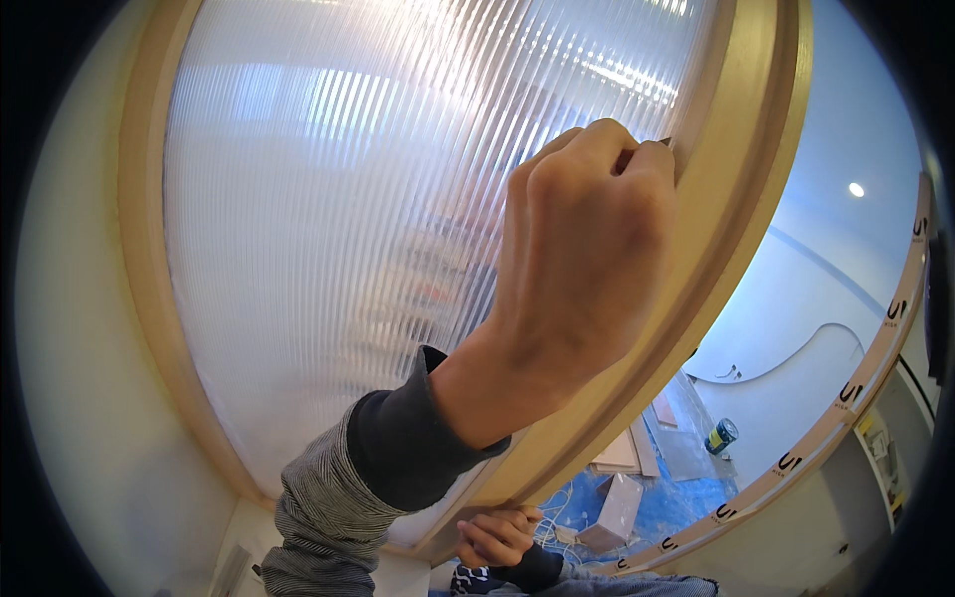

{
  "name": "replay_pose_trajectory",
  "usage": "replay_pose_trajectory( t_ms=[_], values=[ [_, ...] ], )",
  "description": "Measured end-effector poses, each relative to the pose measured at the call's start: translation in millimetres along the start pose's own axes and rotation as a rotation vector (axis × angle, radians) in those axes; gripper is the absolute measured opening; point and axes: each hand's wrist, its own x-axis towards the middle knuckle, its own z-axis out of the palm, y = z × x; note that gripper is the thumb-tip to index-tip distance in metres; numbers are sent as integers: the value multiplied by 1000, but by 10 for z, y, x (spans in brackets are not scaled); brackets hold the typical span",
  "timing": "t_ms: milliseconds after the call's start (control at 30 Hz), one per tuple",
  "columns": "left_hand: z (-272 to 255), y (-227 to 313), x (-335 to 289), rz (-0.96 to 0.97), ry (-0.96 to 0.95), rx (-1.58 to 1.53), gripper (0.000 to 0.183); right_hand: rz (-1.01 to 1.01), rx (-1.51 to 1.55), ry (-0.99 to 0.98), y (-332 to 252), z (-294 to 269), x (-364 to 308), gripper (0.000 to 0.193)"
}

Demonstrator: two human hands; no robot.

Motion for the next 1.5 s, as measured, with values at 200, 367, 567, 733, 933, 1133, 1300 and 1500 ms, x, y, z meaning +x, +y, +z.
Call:
replay_pose_trajectory(
  t_ms=[200,367,567,733,933,1133,1300,1500],
  values=[
    [-3,-58,12,-91,-7,-149,7,-12,3,30,33,-2,-17,29],
    [48,-73,40,0,45,-70,5,1,7,11,17,-15,6,28],
    [-36,-21,48,-26,7,-41,3,-1,9,22,23,-12,14,28],
    [-51,-47,74,-24,-41,42,7,2,6,21,24,-24,9,29],
    [-122,-69,128,-36,-90,35,8,1,8,32,16,10,-22,30],
    [-134,-40,96,-54,-129,30,8,-4,1,42,16,-3,17,28],
    [-175,-33,80,-195,-173,-81,9,-5,-14,47,11,15,25,26],
    [-181,-68,114,-155,-134,-66,10,-1,-9,45,-14,37,40,27]
  ],
)
